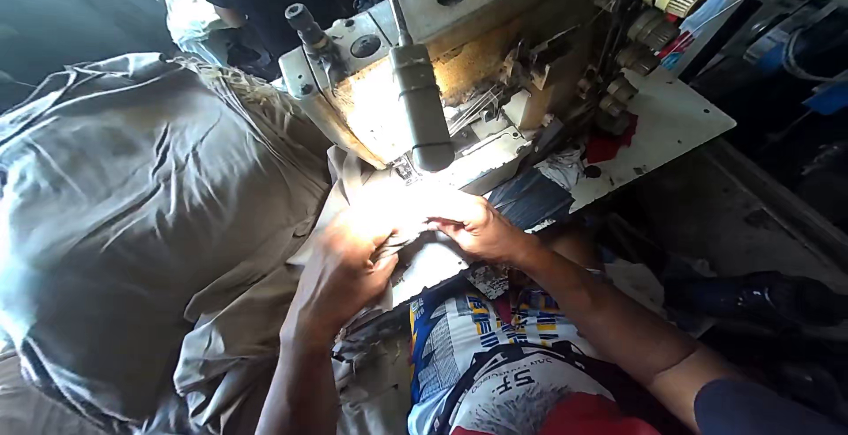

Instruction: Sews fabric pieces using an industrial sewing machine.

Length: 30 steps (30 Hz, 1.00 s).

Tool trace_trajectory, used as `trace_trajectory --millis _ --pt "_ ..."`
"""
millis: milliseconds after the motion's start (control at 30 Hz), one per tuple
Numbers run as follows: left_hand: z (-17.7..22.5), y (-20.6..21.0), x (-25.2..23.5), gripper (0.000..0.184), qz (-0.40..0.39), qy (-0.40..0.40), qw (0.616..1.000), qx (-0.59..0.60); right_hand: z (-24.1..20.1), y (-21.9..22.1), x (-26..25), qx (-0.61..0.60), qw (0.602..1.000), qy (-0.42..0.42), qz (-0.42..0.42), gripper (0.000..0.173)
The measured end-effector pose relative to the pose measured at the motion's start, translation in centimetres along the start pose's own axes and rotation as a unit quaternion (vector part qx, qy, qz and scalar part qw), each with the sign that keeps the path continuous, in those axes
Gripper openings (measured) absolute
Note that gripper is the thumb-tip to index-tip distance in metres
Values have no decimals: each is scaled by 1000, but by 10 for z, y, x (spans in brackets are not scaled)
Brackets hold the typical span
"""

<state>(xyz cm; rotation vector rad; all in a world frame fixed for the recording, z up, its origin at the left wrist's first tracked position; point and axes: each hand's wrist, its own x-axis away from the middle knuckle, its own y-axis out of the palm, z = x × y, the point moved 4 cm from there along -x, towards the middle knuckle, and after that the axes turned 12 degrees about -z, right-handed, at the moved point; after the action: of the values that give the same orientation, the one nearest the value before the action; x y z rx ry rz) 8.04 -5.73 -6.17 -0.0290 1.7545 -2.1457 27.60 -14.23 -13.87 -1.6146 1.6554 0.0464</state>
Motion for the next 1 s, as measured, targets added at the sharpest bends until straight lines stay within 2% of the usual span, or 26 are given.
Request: trace_trajectory --millis 100,200,233,267,367,533,700,1000 --pt "2 20 -1 18 55 -18 998 -6 -8 -6 1 -26 999 -24 26 8" --pt "0 47 -10 42 95 -21 992 -85 -13 -7 4 -60 997 -39 42 10" --pt "-3 54 -13 45 104 -15 990 -93 -15 -6 5 -75 995 -38 49 10" --pt "-7 58 -14 44 119 -1 989 -92 -16 -6 5 -86 994 -32 58 10" --pt "-17 63 -10 18 169 34 980 -101 -16 -4 11 -109 990 8 87 9" --pt "-13 52 -7 20 135 33 981 -136 -5 6 25 -133 983 60 110 8" --pt "-11 50 -4 19 127 32 982 -136 -4 7 28 -146 979 72 125 8" --pt "-24 35 -30 17 122 14 983 -136 6 9 8 -139 970 106 168 9"
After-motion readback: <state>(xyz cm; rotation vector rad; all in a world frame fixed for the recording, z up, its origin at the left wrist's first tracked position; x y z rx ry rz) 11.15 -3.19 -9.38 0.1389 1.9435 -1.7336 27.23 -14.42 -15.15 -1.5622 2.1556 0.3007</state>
